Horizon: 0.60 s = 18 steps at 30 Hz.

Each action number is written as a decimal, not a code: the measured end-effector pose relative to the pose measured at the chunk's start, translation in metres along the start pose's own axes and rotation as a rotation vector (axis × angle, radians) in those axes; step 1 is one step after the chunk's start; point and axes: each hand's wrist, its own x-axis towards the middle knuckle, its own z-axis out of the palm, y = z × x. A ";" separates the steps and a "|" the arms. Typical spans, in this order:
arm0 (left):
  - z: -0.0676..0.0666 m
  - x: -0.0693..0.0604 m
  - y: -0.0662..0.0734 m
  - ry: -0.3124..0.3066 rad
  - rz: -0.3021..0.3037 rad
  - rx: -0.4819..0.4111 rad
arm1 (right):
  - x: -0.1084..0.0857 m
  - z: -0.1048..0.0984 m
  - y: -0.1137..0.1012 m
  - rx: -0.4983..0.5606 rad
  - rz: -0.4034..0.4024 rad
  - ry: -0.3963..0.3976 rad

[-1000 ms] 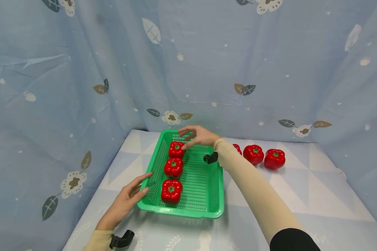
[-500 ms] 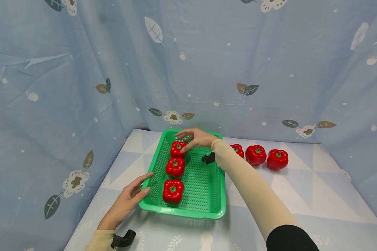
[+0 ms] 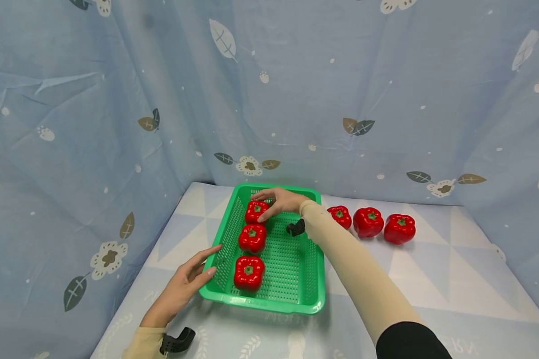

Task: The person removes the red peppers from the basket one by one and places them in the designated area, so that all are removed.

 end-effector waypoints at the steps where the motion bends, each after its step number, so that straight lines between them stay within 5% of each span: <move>1: 0.000 0.000 0.000 0.000 0.001 0.002 | 0.000 0.000 0.001 -0.001 0.004 -0.002; 18: 0.002 -0.001 0.003 0.001 -0.017 -0.016 | 0.007 0.005 0.003 0.029 0.029 0.020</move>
